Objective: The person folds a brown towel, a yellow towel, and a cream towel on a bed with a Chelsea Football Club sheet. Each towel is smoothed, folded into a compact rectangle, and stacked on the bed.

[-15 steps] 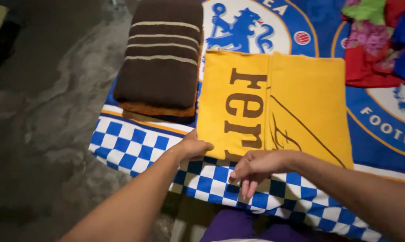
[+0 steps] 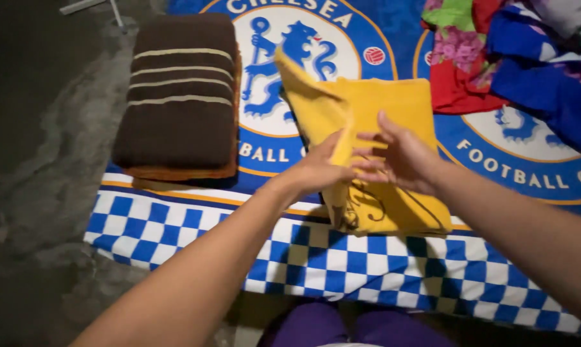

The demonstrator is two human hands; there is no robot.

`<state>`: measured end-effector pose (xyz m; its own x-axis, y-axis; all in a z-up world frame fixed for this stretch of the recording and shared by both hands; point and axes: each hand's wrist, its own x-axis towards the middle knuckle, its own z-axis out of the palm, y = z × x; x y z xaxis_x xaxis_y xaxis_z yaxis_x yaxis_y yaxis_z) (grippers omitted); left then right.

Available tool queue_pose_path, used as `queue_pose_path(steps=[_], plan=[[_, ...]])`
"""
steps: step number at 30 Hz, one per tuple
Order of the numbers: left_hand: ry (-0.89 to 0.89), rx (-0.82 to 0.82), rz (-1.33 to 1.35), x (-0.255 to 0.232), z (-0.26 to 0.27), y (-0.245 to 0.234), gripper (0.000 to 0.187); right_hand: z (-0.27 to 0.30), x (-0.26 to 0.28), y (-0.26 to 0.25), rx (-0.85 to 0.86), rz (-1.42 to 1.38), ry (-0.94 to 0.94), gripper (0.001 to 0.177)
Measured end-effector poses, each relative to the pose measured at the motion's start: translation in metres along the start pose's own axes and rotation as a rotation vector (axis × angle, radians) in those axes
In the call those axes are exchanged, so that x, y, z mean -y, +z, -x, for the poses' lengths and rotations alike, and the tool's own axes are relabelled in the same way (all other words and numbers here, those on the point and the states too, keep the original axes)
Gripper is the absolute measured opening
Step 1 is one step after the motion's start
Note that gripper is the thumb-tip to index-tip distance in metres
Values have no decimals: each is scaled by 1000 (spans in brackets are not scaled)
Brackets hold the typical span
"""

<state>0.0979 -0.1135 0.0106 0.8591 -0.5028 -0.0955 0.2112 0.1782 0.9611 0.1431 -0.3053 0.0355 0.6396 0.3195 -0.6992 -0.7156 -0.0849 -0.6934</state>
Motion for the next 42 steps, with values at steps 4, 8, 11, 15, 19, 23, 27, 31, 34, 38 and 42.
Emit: queue_pose_path(steps=[4,8,11,15,19,23,27,31,34,38,42], plan=[[-96,22,-708,20,-40,56,89,-6,2,-54,62,-49,-65,81],[-360,187,-1019,36,-39,104,87,-20,-23,-84,-104,201,75,77],[-410,124,-1050,41,-31,115,81,-41,-32,-96,-59,178,192,73],[-326,113,-988,36,-27,108,81,-84,-18,-107,-86,249,44,62],[-406,-77,-836,24,-26,100,75,-107,-13,-124,-231,650,-114,60],[-387,-595,-997,14,-14,83,55,-78,-43,-128,-718,981,-190,77],[-506,-627,-1027,24,-16,66,53,-35,-62,-119,-689,596,24,107],[-455,-536,-991,49,-46,62,65,-9,-39,-114,-131,133,122,75],[-379,-493,-610,58,-90,62,83,2,-10,-109,-33,185,22,75],[-279,-353,167,30,-138,59,86,12,29,-81,25,272,-177,83],[-233,-168,523,-23,-161,42,79,34,67,-56,56,524,-393,92]])
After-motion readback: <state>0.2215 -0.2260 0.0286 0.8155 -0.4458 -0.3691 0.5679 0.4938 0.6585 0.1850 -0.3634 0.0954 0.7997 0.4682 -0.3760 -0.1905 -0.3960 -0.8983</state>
